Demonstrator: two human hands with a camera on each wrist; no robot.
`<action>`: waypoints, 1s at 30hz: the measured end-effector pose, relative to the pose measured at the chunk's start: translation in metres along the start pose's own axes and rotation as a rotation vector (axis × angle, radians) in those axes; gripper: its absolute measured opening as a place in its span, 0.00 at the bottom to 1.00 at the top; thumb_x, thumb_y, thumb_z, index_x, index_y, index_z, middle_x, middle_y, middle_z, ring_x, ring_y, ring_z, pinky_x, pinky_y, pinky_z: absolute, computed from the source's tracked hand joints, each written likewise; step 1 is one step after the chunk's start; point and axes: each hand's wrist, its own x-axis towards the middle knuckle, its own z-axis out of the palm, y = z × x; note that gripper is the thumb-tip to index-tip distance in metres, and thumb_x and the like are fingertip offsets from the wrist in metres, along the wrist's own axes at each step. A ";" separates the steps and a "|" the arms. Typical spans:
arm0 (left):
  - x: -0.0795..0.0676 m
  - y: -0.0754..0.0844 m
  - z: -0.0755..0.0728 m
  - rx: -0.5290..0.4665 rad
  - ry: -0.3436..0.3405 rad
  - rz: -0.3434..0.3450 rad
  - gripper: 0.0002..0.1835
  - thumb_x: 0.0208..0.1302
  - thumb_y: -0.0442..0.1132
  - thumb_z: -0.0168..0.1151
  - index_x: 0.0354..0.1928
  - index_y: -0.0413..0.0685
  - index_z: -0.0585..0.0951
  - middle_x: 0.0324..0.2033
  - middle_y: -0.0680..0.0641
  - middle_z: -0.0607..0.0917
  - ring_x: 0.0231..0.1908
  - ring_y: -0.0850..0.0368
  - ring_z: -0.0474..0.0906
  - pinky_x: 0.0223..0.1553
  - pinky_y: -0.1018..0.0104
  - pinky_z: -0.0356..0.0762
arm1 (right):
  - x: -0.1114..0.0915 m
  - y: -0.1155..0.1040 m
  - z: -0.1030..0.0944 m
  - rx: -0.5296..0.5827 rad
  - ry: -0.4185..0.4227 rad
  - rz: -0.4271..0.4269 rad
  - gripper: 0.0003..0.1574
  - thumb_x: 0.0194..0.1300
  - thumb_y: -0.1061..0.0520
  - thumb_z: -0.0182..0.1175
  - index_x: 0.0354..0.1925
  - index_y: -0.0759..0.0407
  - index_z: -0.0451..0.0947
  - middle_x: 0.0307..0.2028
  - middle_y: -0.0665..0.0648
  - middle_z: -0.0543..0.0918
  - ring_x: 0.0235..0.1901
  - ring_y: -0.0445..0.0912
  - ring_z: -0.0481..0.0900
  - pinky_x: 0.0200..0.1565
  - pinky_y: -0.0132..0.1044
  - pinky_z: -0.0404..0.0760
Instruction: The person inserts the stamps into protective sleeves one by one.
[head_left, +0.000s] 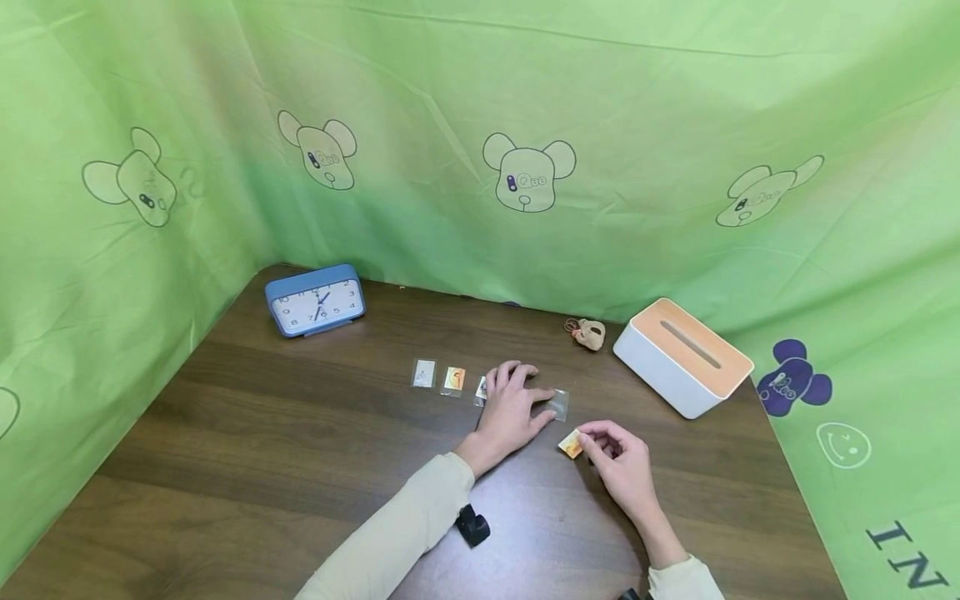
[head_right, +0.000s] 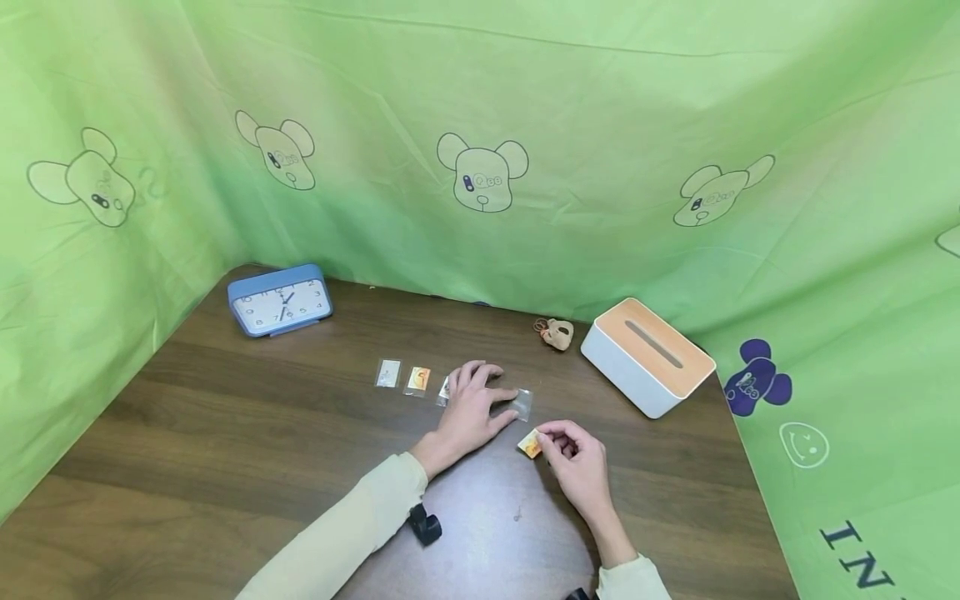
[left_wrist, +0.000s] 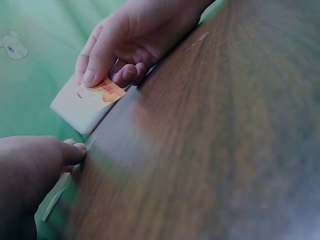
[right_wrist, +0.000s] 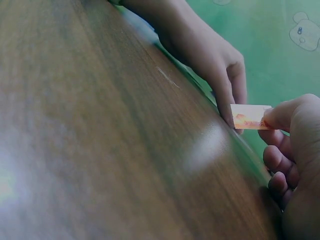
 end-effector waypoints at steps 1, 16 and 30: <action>-0.001 -0.001 0.000 -0.007 0.002 -0.002 0.17 0.70 0.57 0.78 0.56 0.65 0.94 0.68 0.49 0.81 0.72 0.45 0.67 0.72 0.42 0.61 | 0.000 0.001 0.000 -0.004 0.001 0.000 0.06 0.68 0.76 0.70 0.38 0.68 0.88 0.23 0.65 0.81 0.23 0.34 0.71 0.25 0.25 0.69; 0.001 -0.006 -0.002 -0.008 -0.024 0.094 0.21 0.71 0.54 0.77 0.62 0.60 0.90 0.70 0.54 0.84 0.80 0.46 0.66 0.79 0.41 0.59 | 0.002 0.020 0.000 -0.045 -0.006 -0.012 0.07 0.67 0.74 0.72 0.39 0.65 0.89 0.22 0.60 0.81 0.23 0.34 0.71 0.24 0.27 0.70; 0.002 -0.005 -0.006 0.009 -0.036 0.171 0.15 0.71 0.53 0.78 0.56 0.61 0.94 0.56 0.61 0.93 0.75 0.52 0.74 0.82 0.36 0.54 | 0.003 0.021 0.001 -0.043 0.003 -0.006 0.08 0.67 0.74 0.72 0.39 0.65 0.89 0.23 0.56 0.81 0.23 0.34 0.71 0.24 0.27 0.69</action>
